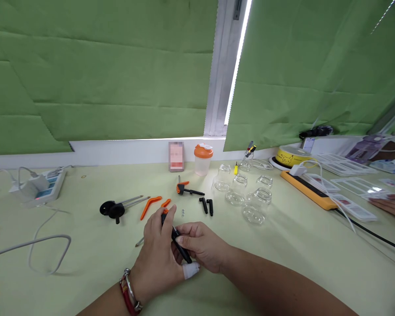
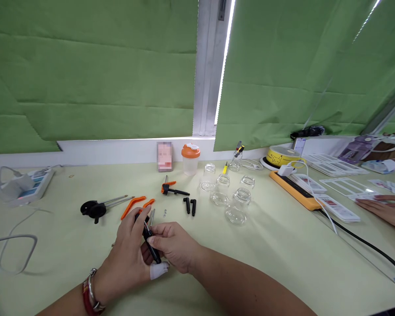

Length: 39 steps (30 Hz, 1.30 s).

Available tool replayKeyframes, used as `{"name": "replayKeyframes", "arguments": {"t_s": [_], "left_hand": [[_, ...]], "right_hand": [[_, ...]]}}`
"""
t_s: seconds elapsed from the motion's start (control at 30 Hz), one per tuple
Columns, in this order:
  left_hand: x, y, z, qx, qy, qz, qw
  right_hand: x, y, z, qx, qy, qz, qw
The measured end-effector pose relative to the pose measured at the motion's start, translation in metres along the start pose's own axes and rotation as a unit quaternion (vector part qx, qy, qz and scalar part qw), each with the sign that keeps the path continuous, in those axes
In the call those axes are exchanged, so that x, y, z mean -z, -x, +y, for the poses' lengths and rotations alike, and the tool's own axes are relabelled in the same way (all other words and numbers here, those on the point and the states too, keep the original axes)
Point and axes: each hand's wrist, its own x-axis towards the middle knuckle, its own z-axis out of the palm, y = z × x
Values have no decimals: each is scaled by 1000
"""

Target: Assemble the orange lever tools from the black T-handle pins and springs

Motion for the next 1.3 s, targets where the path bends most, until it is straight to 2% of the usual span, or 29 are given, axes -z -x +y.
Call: {"name": "replayKeyframes", "arguments": {"t_s": [0.27, 0.57, 0.83, 1.13, 1.3], "left_hand": [[-1, 1, -1, -28, -11, 9, 1000], [3, 2, 0, -12, -15, -66, 998], [2, 1, 4, 2, -21, -41, 999], [5, 1, 4, -6, 29, -50, 998], [9, 1, 3, 14, 79, -75, 994]], "right_hand": [[3, -1, 2, -4, 8, -15, 1000], [4, 0, 4, 7, 38, -5, 999], [8, -2, 7, 10, 26, -23, 999], [6, -1, 4, 4, 29, -28, 999], [8, -1, 0, -11, 42, -44, 998]]}}
